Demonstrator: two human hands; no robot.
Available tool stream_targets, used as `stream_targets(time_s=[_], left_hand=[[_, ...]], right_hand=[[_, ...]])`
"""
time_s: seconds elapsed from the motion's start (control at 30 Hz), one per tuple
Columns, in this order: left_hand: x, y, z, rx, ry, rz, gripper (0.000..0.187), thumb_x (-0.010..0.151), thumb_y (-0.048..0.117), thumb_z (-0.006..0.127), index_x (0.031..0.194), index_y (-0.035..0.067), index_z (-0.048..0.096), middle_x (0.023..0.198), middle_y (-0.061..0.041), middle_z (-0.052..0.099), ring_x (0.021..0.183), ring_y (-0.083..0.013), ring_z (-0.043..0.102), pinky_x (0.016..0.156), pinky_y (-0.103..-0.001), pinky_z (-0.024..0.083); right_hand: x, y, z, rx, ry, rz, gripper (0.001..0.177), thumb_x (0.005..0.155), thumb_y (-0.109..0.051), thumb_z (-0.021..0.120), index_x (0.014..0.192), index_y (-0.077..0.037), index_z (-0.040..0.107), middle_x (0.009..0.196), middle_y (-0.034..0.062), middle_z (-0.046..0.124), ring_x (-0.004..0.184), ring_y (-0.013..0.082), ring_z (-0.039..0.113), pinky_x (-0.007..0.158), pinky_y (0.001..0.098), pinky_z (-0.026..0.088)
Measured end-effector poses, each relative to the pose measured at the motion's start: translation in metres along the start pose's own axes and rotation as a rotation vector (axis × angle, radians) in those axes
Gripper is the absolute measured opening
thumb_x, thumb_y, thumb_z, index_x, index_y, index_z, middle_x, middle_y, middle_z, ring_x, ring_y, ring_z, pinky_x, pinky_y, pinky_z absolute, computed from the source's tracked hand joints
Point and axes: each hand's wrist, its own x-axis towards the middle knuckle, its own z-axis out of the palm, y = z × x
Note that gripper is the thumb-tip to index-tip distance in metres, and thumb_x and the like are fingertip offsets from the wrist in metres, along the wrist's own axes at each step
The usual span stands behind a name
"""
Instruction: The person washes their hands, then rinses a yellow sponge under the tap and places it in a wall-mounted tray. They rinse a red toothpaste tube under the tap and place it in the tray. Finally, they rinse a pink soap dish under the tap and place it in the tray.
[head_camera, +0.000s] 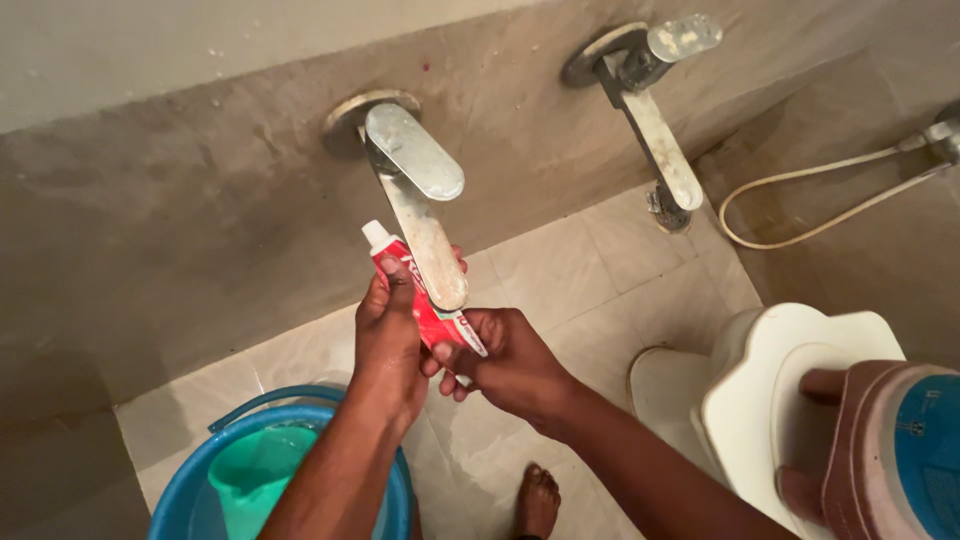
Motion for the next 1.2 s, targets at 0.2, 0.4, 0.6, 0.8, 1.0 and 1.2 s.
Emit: stream_targets(time_s=[0.2, 0.4, 0.6, 0.8, 1.0, 1.2], left_hand=[[-0.002, -0.005, -0.009, 0.013, -0.025, 0.035, 0.052, 0.103, 0.053, 0.047, 0.127, 0.010, 0.063, 0.097, -0.005, 0.070, 0.074, -0.0118, 0.068, 0.059, -0.028, 0.058], [-0.001, -0.013, -0.018, -0.035, -0.041, 0.064, 0.052, 0.104, 0.057, 0.053, 0.123, 0.010, 0.062, 0.088, -0.005, 0.069, 0.057, -0.0110, 0.054, 0.042, -0.025, 0.043], [0.001, -0.010, -0.013, -0.113, 0.110, 0.053, 0.056, 0.095, 0.056, 0.053, 0.128, 0.012, 0.061, 0.106, -0.003, 0.071, 0.074, -0.0070, 0.063, 0.053, -0.023, 0.052], [-0.003, -0.005, -0.010, -0.105, 0.138, 0.022, 0.055, 0.095, 0.055, 0.051, 0.130, 0.013, 0.059, 0.108, -0.003, 0.070, 0.082, -0.0098, 0.067, 0.059, -0.027, 0.055], [-0.003, -0.006, -0.010, -0.105, 0.066, 0.108, 0.052, 0.100, 0.052, 0.051, 0.129, 0.010, 0.060, 0.112, -0.006, 0.069, 0.092, -0.0134, 0.066, 0.078, -0.033, 0.057], [0.006, 0.001, -0.009, -0.217, 0.167, 0.042, 0.048, 0.097, 0.047, 0.051, 0.127, 0.011, 0.059, 0.122, -0.002, 0.073, 0.109, -0.0128, 0.070, 0.094, -0.035, 0.057]], right_hand=[[0.001, 0.010, 0.007, -0.171, 0.215, 0.030, 0.054, 0.108, -0.042, 0.051, 0.087, 0.006, 0.063, 0.058, 0.0041, 0.055, 0.046, 0.0111, 0.052, 0.044, 0.0334, 0.045], [-0.012, 0.009, 0.004, 0.159, 0.032, 0.127, 0.038, 0.099, -0.042, 0.056, 0.110, -0.008, 0.069, 0.091, 0.0018, 0.077, 0.074, 0.0109, 0.070, 0.066, 0.0280, 0.055], [-0.017, 0.002, -0.005, 0.037, -0.091, 0.126, 0.030, 0.092, -0.025, 0.071, 0.118, -0.010, 0.069, 0.110, 0.0018, 0.079, 0.091, 0.0090, 0.073, 0.072, 0.0259, 0.055], [-0.007, 0.006, -0.007, -0.079, -0.071, 0.045, 0.025, 0.091, -0.020, 0.073, 0.112, -0.006, 0.072, 0.095, 0.0050, 0.080, 0.078, 0.0123, 0.073, 0.069, 0.0283, 0.058], [-0.006, 0.007, -0.010, -0.078, -0.039, 0.106, 0.026, 0.095, -0.026, 0.070, 0.109, -0.004, 0.072, 0.090, 0.0072, 0.079, 0.077, 0.0157, 0.076, 0.067, 0.0287, 0.060], [-0.009, 0.001, -0.015, 0.159, -0.182, 0.225, 0.041, 0.098, -0.040, 0.050, 0.126, -0.011, 0.057, 0.106, 0.0105, 0.078, 0.091, 0.0196, 0.079, 0.084, 0.0361, 0.062]])
